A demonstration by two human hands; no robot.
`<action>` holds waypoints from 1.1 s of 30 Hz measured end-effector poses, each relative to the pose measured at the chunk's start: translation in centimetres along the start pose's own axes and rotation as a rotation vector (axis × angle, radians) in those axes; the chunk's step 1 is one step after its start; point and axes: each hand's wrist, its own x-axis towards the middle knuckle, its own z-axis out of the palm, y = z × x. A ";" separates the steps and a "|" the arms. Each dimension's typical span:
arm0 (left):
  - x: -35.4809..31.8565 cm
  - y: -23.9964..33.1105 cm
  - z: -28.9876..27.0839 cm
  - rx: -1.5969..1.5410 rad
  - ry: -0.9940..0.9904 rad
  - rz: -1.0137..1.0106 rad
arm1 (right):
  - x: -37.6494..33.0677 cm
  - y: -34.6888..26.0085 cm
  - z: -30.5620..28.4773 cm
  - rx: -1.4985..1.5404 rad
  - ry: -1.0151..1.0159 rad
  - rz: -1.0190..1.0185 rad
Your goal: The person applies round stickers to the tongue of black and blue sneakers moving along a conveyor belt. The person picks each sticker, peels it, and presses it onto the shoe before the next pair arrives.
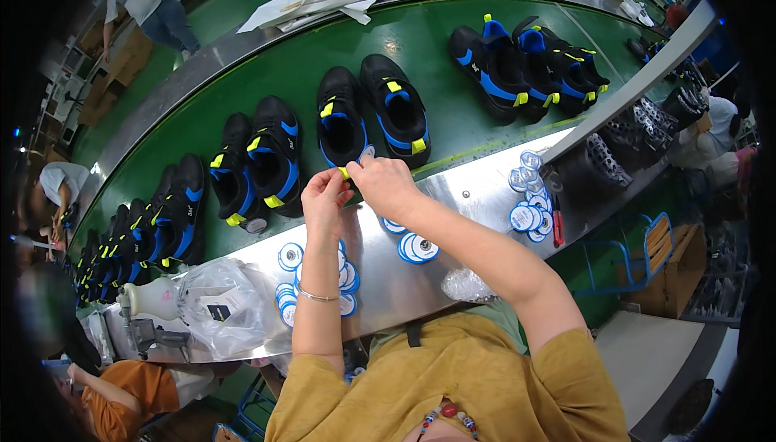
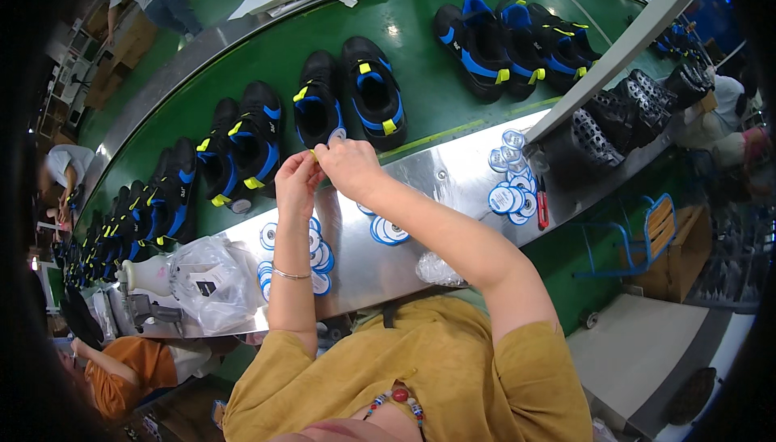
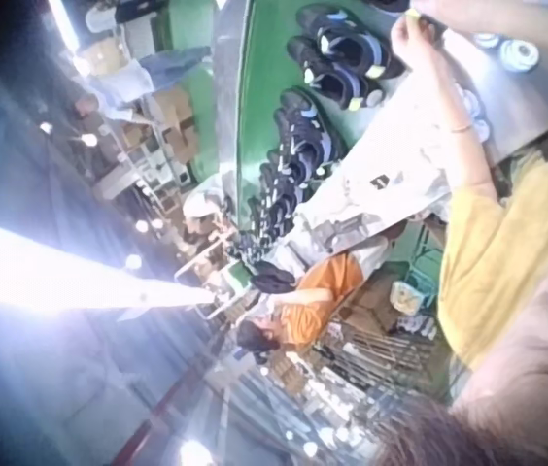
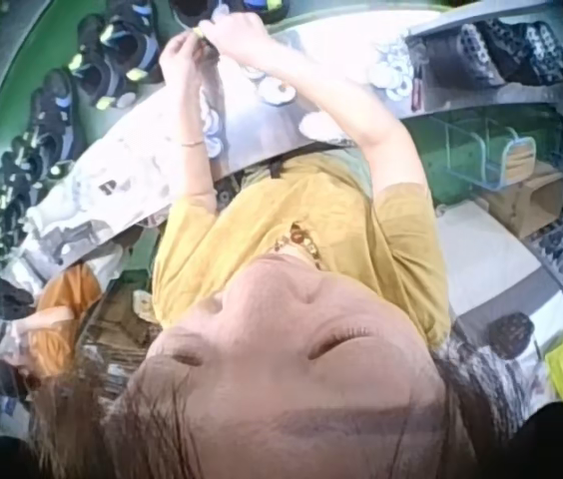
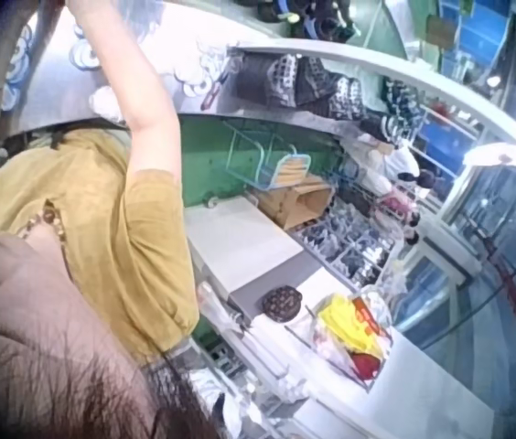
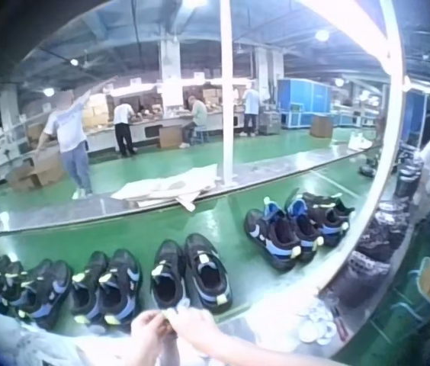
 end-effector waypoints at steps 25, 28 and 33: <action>-2.5 2.1 1.3 0.426 -0.046 0.560 | 1.5 -0.5 -2.4 0.466 0.256 -0.149; -2.2 1.8 0.9 0.303 0.029 0.579 | 2.1 -0.8 -1.7 0.565 0.281 -0.101; -2.5 3.0 -0.6 0.141 0.050 0.464 | 2.6 -1.6 -0.9 0.909 0.130 0.177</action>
